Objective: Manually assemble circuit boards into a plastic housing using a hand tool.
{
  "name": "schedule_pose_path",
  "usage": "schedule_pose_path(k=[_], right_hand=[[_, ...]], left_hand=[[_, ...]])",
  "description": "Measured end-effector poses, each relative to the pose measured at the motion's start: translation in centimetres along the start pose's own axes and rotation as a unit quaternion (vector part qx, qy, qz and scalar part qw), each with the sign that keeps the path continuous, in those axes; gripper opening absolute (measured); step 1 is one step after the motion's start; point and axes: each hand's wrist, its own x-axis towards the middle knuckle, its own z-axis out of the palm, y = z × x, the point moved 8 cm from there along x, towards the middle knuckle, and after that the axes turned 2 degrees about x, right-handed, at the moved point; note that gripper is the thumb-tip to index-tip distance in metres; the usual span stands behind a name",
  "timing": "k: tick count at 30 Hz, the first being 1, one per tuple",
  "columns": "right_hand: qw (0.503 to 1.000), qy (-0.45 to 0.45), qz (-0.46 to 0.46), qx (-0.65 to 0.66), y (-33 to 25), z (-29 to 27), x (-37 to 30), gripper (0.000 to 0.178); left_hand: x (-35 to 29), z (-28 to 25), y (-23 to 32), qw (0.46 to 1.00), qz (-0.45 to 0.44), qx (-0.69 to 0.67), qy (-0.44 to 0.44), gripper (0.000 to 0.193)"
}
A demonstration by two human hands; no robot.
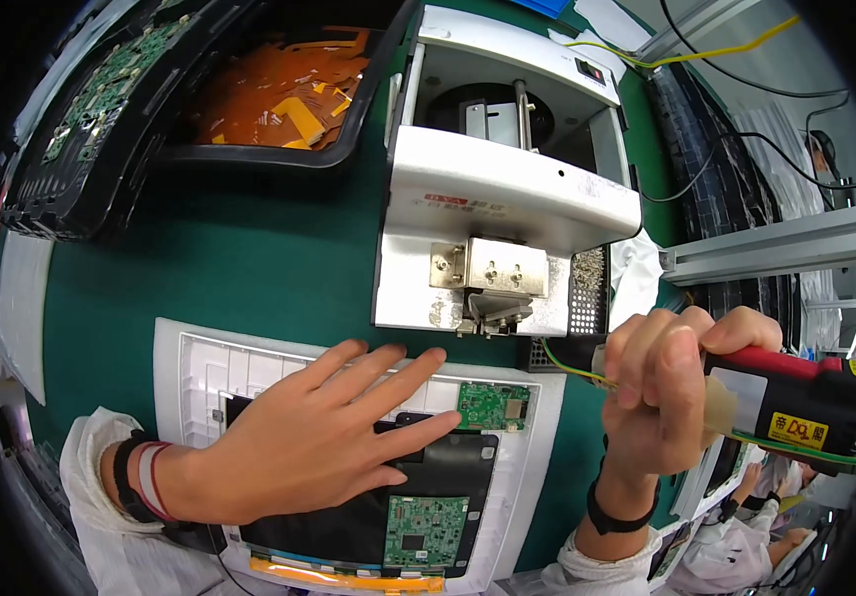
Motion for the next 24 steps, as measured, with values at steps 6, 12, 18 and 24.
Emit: schedule_pose_path(k=[6, 12, 18, 24], right_hand=[[1.000, 0.001, -0.001, -0.006, 0.5, -0.3, -0.2, 0.032], [1.000, 0.010, 0.007, -0.009, -0.6, -0.2, 0.3, 0.031], [0.999, 0.007, -0.011, 0.040, -3.2, 0.6, -0.4, 0.028], [0.999, -0.038, -0.003, 0.021, -4.2, 4.0, -3.0, 0.019]], left_hand=[[1.3, 0.7, 0.7, 1.000, 0.014, 0.009, 0.022, 0.056], [1.1, 0.2, 1.0, 0.999, 0.011, 0.013, 0.027, 0.054], [0.2, 1.0, 0.4, 0.999, 0.004, 0.010, 0.034, 0.053], [-0.7, 1.4, 0.3, 0.999, 0.006, 0.009, 0.053, 0.052]])
